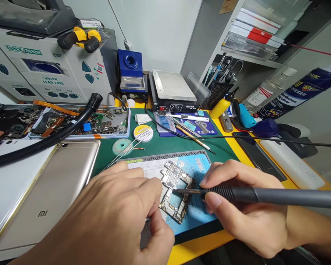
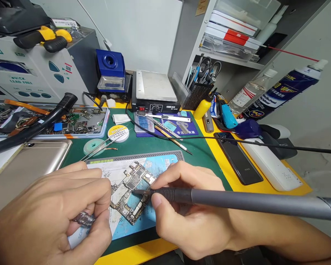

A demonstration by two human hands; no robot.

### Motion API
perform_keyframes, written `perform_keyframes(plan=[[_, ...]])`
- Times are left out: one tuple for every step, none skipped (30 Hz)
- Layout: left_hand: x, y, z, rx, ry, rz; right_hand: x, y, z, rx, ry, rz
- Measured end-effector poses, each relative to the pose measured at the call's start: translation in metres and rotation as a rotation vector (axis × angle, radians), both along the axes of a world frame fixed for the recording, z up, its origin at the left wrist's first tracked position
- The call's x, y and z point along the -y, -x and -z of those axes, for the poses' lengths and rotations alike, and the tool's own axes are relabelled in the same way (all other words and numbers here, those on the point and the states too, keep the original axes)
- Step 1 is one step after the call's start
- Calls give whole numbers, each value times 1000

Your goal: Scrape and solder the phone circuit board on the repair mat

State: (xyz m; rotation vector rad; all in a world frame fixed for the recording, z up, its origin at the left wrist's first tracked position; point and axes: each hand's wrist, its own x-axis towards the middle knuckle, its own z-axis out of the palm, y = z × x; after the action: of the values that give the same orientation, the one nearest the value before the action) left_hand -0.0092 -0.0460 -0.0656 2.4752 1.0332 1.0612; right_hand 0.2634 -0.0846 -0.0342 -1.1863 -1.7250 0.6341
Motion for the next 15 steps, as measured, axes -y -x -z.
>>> perform_keyframes(plan=[[0, 0, 0, 0, -5, 1, 1, 0, 1, 26, -8, 0], [0, 0, 1, -5, -8, 4, 0, 0, 0, 54, -14, 6], [0, -1, 1, -11, -11, 3, -2, 2, -1, 81, -18, 21], [-1, -1, 2, -15, -17, -1, -5, 6, -4, 107, -16, 40], [-1, -2, 2, -20, -20, -4, -10, 10, -7, 130, -12, 59], [-2, -2, 3, -22, -25, -3, -15, 14, -11, 150, -13, 76], [-2, -3, 3, -19, -32, 0, -20, 19, -14, 165, -20, 86], [-3, -3, 3, -17, -35, 2, -24, 24, -17, 177, -31, 90], [-3, -3, 4, -15, -37, 4, -28, 27, -19, 186, -44, 93], [-3, -3, 4, -14, -40, 8, -29, 29, -21, 194, -56, 95], [-3, -2, 4, -15, -38, 10, -29, 29, -21, 199, -67, 95], [-2, -1, 4, -13, -37, 8, -26, 28, -20, 202, -75, 95], [-1, 0, 4, -15, -32, 6, -23, 25, -19, 203, -80, 93], [0, 1, 4, -14, -28, 8, -18, 21, -17, 202, -85, 86], [1, 2, 4, -10, -26, 13, -12, 16, -15, 201, -90, 75]])
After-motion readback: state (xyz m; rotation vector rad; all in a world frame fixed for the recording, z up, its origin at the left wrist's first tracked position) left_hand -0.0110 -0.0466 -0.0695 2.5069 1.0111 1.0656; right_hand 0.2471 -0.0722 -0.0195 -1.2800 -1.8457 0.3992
